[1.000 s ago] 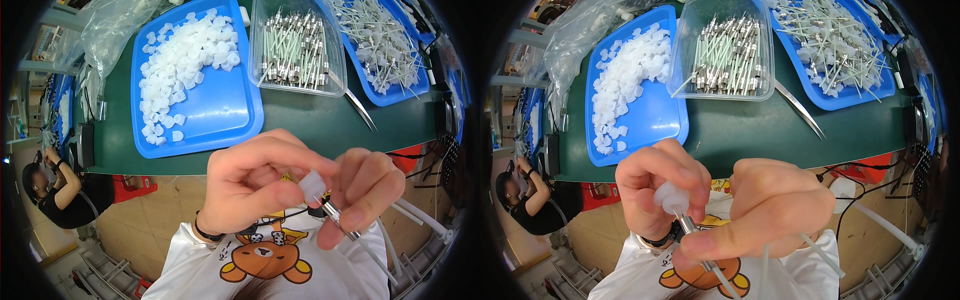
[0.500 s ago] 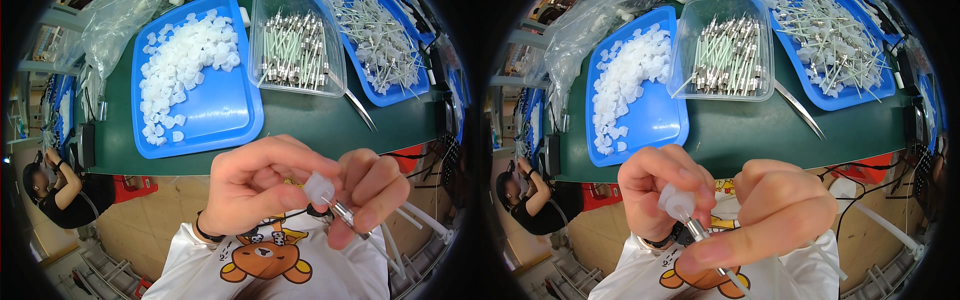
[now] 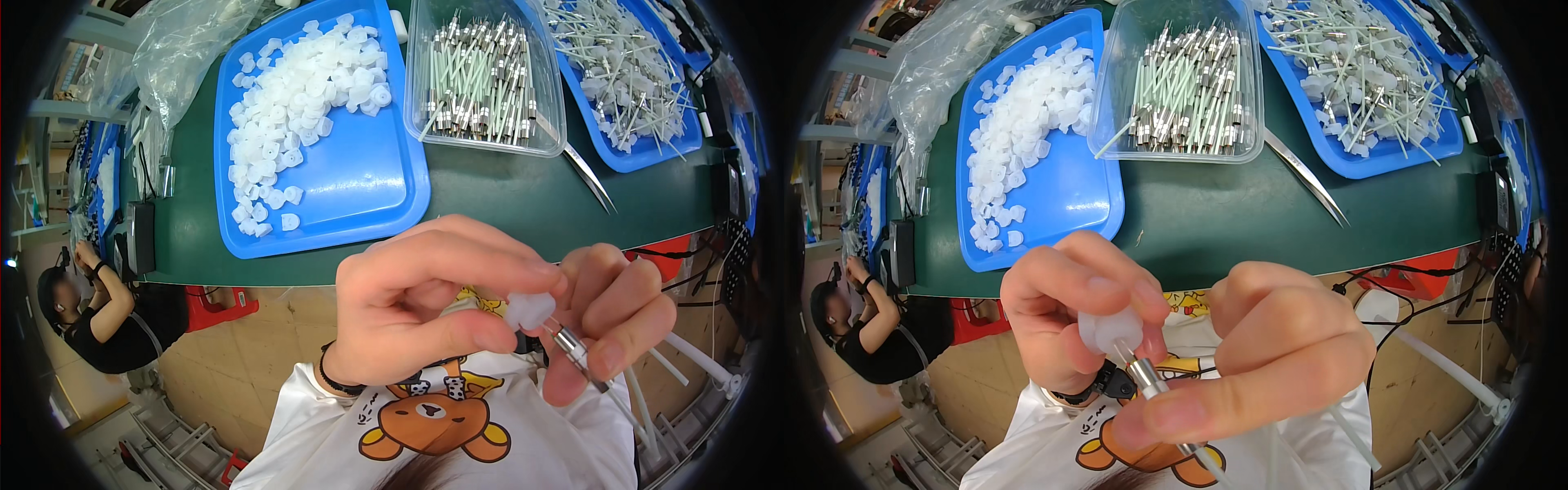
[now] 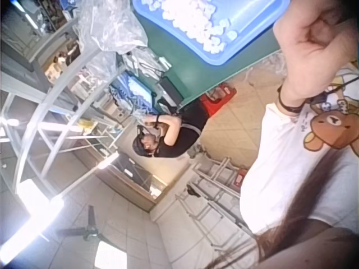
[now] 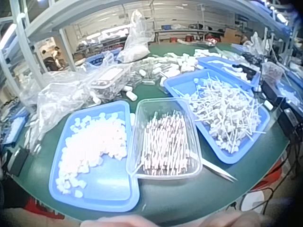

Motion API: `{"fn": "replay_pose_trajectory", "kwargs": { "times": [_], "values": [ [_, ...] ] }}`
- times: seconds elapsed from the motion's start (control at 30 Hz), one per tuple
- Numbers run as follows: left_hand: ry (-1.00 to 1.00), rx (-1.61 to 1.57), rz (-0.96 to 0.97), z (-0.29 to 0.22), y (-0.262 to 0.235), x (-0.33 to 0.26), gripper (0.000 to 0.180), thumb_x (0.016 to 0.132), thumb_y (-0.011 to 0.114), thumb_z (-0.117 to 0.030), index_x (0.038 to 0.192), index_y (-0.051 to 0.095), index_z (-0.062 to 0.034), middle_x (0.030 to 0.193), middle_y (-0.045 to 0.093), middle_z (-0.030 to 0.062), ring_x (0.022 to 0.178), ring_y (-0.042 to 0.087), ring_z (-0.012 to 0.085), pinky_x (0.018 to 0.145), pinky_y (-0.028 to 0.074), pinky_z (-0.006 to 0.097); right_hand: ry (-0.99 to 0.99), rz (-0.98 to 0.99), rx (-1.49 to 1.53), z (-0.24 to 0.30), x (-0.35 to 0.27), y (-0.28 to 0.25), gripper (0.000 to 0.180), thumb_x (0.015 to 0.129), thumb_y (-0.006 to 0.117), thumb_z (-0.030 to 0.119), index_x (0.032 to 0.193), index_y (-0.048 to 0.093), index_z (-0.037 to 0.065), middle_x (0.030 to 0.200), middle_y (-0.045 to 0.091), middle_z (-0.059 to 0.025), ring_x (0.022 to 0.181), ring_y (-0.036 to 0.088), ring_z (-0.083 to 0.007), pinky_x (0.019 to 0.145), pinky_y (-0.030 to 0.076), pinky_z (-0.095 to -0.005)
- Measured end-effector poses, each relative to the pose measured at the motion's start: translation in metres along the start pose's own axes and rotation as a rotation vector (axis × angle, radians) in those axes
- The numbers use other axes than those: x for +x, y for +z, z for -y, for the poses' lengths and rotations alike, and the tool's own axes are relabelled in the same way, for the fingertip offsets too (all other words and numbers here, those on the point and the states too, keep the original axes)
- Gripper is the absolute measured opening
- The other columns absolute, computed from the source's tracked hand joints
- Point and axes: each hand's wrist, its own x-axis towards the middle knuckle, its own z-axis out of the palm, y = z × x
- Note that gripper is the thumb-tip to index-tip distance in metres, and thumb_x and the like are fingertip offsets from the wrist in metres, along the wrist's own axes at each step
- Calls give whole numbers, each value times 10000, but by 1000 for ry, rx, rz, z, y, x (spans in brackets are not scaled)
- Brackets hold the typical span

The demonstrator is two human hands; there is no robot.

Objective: Assembling small plastic components on a factory workbench.

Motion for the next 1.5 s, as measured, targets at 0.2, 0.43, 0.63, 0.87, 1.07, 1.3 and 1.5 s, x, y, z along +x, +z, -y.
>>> {"fn": "replay_pose_trajectory", "kwargs": {
  "times": [0.2,0.43,0.63,0.87,1.07,1.3,1.5],
  "values": [
    [-37,31,-27,-1,0,-1,333,776,578,-251,885,499,55,777,526,199,504,559,195,468,456,274,13,60,1,0,5,-3,342,545,776,81,794,545,119,640,386,29,505,340,-73,452,345,-153],
    [-45,-4,-33,1,2,-2,299,787,568,-218,874,492,58,767,528,189,505,559,202,464,458,272,23,-60,65,-2,3,5,344,544,783,88,782,536,119,633,394,33,502,324,-70,437,293,-160],
    [-70,-6,-35,1,2,-4,218,762,588,-104,868,481,54,794,530,211,551,578,236,474,513,284,-22,-134,146,-10,-1,9,324,579,768,103,755,497,121,630,398,32,499,324,-74,456,321,-167],
    [-100,-85,-86,0,8,-4,261,758,602,-140,889,467,41,798,532,210,556,581,230,506,510,287,-51,-4,117,-12,-3,-2,318,589,759,97,765,495,111,641,409,14,521,364,-79,464,354,-172],
    [-94,-28,-106,0,10,-4,329,796,552,-264,893,469,39,770,523,182,505,555,206,490,477,282,13,16,172,-9,-3,1,312,592,745,64,787,503,84,673,424,-6,550,415,-107,504,423,-196],
    [-107,62,-87,-5,10,-4,383,831,474,-328,884,492,51,710,493,131,467,524,188,447,443,276,74,91,183,-5,-1,-4,317,596,740,51,812,509,66,695,434,-16,563,434,-113,531,442,-201],
    [-73,116,-29,-4,4,-6,415,842,441,-347,874,512,61,703,490,123,457,515,177,422,414,269,110,127,143,-1,-1,-6,332,585,749,46,820,515,69,694,434,-7,532,411,-82,545,438,-196]
  ]
}}
